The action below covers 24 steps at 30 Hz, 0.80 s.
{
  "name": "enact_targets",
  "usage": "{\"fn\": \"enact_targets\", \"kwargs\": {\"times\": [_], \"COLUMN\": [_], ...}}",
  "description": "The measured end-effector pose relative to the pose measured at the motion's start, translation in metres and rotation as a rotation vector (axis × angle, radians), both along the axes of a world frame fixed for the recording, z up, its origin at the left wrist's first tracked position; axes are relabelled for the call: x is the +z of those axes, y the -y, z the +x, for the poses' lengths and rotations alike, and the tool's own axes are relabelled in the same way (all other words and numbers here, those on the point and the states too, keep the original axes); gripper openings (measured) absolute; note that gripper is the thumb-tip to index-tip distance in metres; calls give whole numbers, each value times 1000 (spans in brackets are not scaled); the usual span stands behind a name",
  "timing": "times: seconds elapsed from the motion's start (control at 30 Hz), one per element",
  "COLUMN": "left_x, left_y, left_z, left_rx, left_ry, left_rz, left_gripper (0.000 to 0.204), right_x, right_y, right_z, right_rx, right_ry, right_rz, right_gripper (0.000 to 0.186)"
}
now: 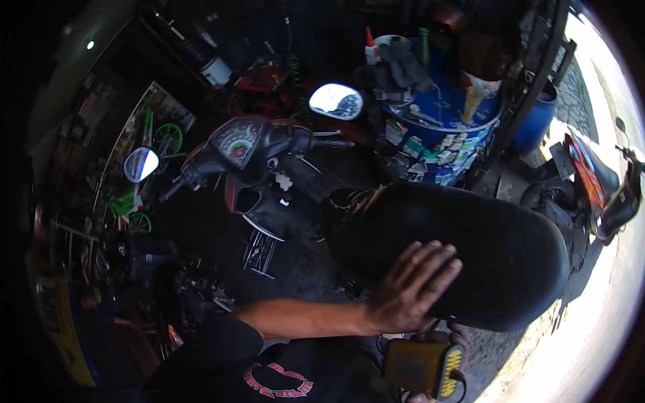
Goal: Inspecting and repairing engine components and electrical wiring on a motorcycle.
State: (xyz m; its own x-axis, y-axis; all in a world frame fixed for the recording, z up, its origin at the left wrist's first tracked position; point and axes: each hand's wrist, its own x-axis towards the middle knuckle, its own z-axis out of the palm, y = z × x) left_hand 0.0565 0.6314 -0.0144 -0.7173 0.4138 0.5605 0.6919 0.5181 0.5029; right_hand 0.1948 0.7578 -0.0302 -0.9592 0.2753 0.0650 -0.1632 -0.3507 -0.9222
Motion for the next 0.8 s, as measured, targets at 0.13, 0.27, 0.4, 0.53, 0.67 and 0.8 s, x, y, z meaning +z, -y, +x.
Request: {"fn": "enact_targets", "kwargs": {"times": [0.13,0.27,0.4,0.53,0.67,0.8], "left_x": [-85,-162,-206,-255,-247,-243], "left_y": [-81,-138,-165,-157,-140,-59], "left_z": [37,59,67,76,72,65], "left_rx": [79,-24,-61,16,-102,-137], "left_ry": [-96,-70,-67,-47,107,522], "left_rz": [-135,-383,-430,-477,-349,-38], "left_gripper": [63,56,56,55,48,43], "right_x": [5,27,39,28,37,30], "right_y": [-24,-26,-1,7,34,92], "right_z": [50,69,89,76,63,46], "right_rx": [-183,-193,-214,10,236,432], "right_ry": [148,175,192,122,57,-22], "right_rz": [108,383,593,537,556,504], "right_gripper": [100,107,110,107,107,106]}}
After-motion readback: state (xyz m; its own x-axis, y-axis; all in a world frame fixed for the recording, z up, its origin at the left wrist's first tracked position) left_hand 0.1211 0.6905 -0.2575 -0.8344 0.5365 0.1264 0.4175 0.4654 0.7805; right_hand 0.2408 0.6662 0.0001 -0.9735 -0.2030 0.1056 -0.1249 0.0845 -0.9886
